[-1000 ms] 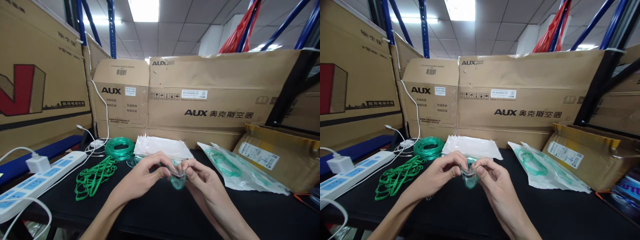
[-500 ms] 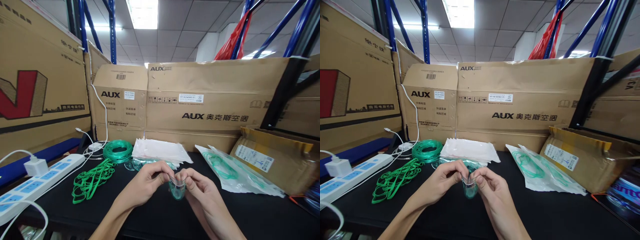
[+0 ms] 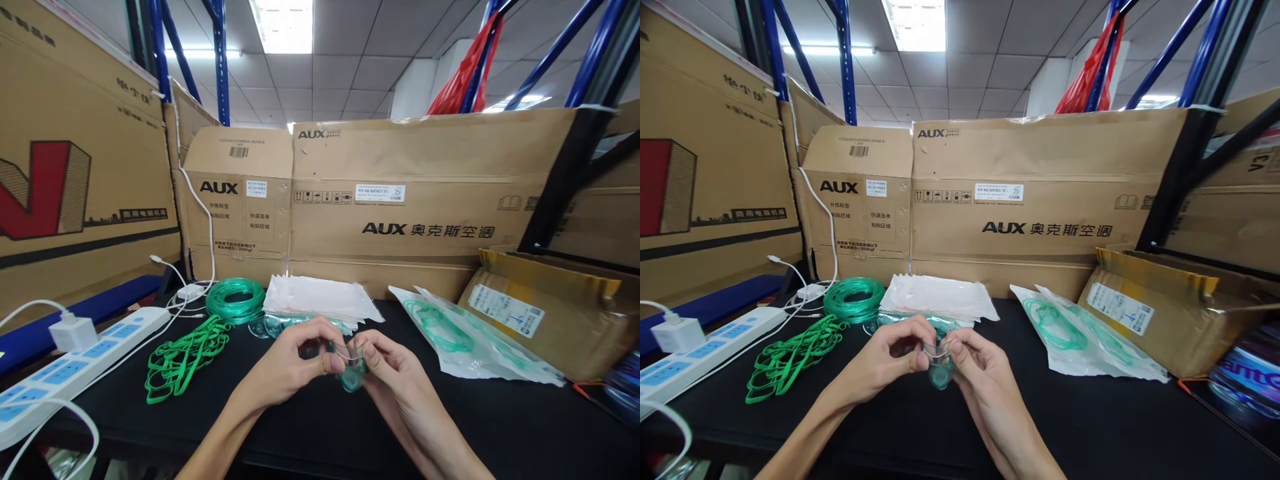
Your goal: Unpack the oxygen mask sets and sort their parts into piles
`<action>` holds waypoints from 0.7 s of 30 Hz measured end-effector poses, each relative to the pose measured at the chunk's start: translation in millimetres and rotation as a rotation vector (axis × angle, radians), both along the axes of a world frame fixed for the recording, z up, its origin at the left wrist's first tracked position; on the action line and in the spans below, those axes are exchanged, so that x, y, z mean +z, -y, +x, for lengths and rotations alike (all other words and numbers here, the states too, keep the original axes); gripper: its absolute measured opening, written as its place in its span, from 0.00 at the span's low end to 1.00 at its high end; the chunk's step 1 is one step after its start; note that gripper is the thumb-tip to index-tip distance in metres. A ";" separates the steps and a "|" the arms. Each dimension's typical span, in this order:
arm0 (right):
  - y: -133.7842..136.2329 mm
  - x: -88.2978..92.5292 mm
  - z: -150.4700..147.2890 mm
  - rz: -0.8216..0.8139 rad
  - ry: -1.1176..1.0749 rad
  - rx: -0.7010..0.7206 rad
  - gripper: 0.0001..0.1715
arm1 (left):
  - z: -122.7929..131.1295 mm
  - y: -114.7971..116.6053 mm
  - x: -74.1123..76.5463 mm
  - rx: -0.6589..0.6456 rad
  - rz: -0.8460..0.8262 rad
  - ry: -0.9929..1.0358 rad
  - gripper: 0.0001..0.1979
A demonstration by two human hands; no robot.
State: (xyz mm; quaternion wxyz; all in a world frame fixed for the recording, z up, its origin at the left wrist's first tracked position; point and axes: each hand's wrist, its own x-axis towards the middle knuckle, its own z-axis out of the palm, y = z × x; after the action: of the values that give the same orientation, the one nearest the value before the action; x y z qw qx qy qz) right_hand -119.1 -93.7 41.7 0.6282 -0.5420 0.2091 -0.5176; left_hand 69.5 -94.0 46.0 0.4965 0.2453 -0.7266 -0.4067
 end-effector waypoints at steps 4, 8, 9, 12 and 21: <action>-1.2 3.4 -2.5 -0.100 -0.092 0.013 0.18 | -1.4 -4.3 2.8 0.011 -0.017 -0.026 0.15; -1.7 7.1 -8.1 -0.151 -0.201 -0.003 0.14 | -4.1 -8.1 5.7 -0.005 -0.037 -0.010 0.14; -2.2 7.8 -9.3 -0.162 -0.215 0.014 0.14 | -4.6 -8.5 6.5 -0.008 -0.042 -0.006 0.14; -4.7 9.4 -10.5 -0.179 -0.238 0.040 0.13 | -5.0 -8.9 8.4 -0.017 -0.068 0.012 0.13; -1.2 5.2 -5.9 -0.056 -0.117 0.087 0.16 | -4.9 -2.4 5.9 0.034 -0.133 0.079 0.13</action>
State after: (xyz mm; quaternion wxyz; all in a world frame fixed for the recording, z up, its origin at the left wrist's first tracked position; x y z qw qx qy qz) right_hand -125.1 -92.5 46.9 0.6215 -0.5972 0.2071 -0.4628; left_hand 64.7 -91.6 51.8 0.4894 0.2400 -0.7668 -0.3389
